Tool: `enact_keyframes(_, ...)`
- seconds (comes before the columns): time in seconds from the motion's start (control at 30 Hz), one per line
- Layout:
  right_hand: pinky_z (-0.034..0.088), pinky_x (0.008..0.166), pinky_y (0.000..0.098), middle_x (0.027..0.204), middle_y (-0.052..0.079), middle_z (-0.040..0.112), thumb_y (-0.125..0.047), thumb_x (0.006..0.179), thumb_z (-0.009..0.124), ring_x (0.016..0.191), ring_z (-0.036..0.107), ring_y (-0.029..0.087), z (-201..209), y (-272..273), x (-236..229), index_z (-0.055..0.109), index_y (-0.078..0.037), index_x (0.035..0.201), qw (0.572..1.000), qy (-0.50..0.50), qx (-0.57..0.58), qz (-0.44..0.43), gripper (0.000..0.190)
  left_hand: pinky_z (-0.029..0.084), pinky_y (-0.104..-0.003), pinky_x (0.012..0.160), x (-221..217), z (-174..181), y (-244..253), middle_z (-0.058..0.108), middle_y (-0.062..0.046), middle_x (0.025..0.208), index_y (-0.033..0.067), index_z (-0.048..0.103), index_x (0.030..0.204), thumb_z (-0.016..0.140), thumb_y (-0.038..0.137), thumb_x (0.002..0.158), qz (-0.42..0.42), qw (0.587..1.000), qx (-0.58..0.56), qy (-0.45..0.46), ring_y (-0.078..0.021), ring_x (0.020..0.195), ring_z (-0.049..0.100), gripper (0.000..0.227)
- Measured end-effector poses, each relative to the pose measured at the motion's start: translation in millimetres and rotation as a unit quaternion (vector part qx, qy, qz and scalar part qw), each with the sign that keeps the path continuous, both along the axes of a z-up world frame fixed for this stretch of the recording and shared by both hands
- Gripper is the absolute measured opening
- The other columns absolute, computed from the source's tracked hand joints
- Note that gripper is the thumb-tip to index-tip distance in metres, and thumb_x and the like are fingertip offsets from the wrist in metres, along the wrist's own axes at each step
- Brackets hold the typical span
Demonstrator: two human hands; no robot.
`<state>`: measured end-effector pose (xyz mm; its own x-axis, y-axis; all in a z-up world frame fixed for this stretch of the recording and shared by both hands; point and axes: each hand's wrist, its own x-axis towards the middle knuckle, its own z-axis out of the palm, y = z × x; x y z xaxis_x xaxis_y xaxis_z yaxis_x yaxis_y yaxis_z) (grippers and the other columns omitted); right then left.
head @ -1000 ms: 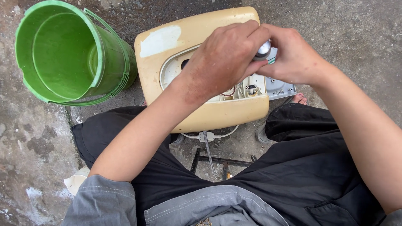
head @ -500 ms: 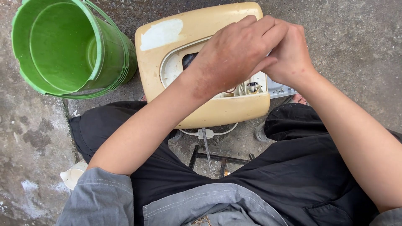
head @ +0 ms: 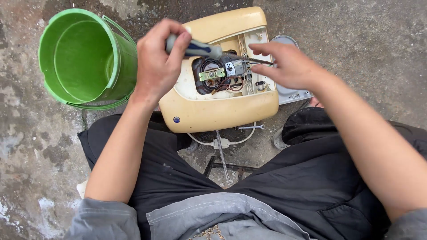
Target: The person is using a screwdriver to secure wire connections and adjust internal components of a disassembled appliance.
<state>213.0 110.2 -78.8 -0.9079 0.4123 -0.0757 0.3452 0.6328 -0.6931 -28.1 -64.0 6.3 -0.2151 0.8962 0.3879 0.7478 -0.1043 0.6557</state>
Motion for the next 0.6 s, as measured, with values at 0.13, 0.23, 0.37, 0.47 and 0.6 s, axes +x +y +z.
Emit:
enact_keyframes(0.13,0.058,0.085,0.0467,0.102,0.013,0.077,-0.02,0.104,0.063,0.097,0.074,0.037,-66.6,-17.3,-0.9,0.076,-0.008,0.116,0.996,-0.083,0.038,0.016,0.022,0.063,-0.029,0.065,-9.0,-49.9,-31.6,0.076,-0.008,0.078,0.0118,0.073,0.099,0.067,0.016,0.102,0.121,0.971,-0.113,-0.173,-0.0178,0.077,0.079,0.008)
enact_keyframes(0.23,0.056,0.075,0.0476,0.089,0.014,0.07,-0.019,0.107,0.058,0.088,0.071,0.039,-21.1,-30.7,4.0,0.067,-0.005,0.102,0.996,-0.002,0.083,0.03,0.017,0.07,-0.043,0.077,-6.8,-57.1,-48.7,0.069,-0.024,0.099,-0.0006,0.068,0.114,0.064,0.012,0.102,0.105,0.91,-0.168,-0.365,-0.0324,0.092,0.076,0.018)
enact_keyframes(0.37,0.058,0.071,0.0408,0.087,0.004,0.069,-0.019,0.1,0.063,0.084,0.073,0.028,26.6,-82.1,19.8,0.068,-0.016,0.104,0.975,0.012,0.208,0.079,0.007,0.061,-0.033,0.057,41.5,-37.9,-81.9,0.066,-0.011,0.065,0.01,0.071,0.123,0.067,0.033,0.098,0.038,0.885,-0.348,-0.307,-0.0196,0.052,0.068,0.034)
enact_keyframes(0.47,0.061,0.068,0.0473,0.073,0.007,0.07,-0.019,0.087,0.057,0.073,0.075,0.035,33.3,-123.7,28.1,0.053,-0.016,0.123,0.99,-0.082,0.078,0.081,0.037,0.058,-0.051,0.079,76.2,-22.4,-102.1,0.074,-0.021,0.072,0.0065,0.07,0.124,0.056,0.037,0.099,-0.118,0.842,-0.441,-0.286,-0.0335,0.075,0.073,0.042)
enact_keyframes(0.6,0.058,0.075,0.0566,0.085,0.014,0.067,-0.01,0.081,0.055,0.083,0.072,0.045,42.6,-129.6,22.9,0.045,-0.008,0.13,0.974,-0.133,-0.039,0.18,0.05,0.056,-0.054,0.069,99.5,-37.0,-109.3,0.071,-0.028,0.084,0.0078,0.053,0.128,0.045,0.035,0.106,-0.224,0.833,-0.448,-0.237,-0.0472,0.078,0.071,0.036)
